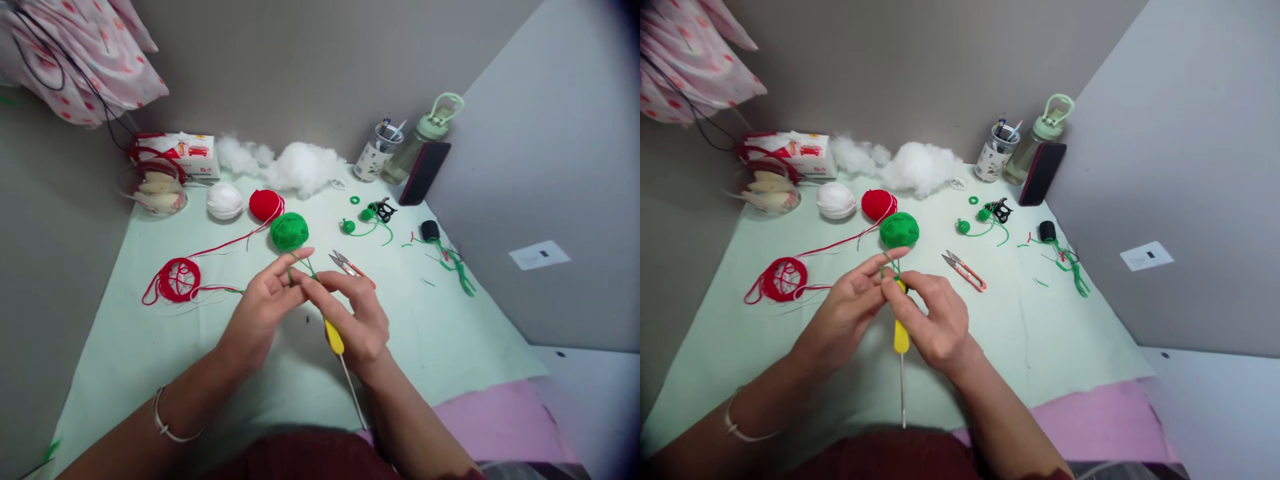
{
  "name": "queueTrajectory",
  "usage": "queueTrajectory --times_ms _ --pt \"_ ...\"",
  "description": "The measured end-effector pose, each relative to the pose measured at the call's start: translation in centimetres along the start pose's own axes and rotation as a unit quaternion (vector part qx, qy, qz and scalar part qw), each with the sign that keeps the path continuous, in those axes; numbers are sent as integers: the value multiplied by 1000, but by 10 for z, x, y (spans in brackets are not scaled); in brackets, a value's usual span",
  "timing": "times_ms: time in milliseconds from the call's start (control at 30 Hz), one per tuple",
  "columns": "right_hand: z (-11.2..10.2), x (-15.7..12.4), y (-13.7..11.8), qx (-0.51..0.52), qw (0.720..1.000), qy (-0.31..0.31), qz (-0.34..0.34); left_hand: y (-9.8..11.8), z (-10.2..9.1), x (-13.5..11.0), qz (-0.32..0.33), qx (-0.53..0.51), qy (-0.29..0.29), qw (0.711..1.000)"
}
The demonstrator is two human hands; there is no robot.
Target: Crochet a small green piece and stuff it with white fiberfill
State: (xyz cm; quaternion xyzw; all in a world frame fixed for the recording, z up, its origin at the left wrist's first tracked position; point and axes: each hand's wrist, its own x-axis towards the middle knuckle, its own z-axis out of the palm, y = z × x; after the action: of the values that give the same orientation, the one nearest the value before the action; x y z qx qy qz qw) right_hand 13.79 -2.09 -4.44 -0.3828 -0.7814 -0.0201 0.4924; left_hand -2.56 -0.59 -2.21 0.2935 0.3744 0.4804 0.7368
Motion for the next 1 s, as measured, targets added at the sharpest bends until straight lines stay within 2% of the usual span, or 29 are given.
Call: queueTrajectory --times_ms 33,100,200,267,367,467,567,633,667,733,800,833,900,1000 --pt "0 1 1 21 1000 13 15 1 -1 1 -35 -39 -14 999" --pt "-2 5 2 119 987 57 87 5 -3 3 -69 -81 -24 994" --pt "-3 14 4 293 927 98 212 8 -5 4 -41 -73 -18 996" --pt "-2 18 4 339 907 75 239 7 -5 4 -19 -45 -22 999" --pt "1 18 2 297 927 46 223 1 -3 2 12 -4 -17 1000" --pt "2 14 -2 190 969 35 150 -3 -2 0 28 -4 0 1000" --pt "0 10 -3 80 995 20 57 -3 -3 2 -33 -55 -20 998" --pt "-2 10 0 92 992 45 70 0 -5 5 -65 -93 -30 993" --pt "-4 12 2 129 984 67 103 1 -5 6 -67 -106 -30 992" --pt "-5 15 6 229 948 100 198 4 -6 7 -52 -115 -25 992" --pt "-6 18 9 312 905 95 272 5 -5 6 -39 -96 -25 994" --pt "-5 19 9 336 893 77 290 4 -5 6 -34 -77 -29 996" --pt "-4 19 9 348 887 38 303 2 -5 4 -18 -28 -41 999" --pt "-3 17 9 362 876 29 318 0 -6 2 15 40 -48 998"
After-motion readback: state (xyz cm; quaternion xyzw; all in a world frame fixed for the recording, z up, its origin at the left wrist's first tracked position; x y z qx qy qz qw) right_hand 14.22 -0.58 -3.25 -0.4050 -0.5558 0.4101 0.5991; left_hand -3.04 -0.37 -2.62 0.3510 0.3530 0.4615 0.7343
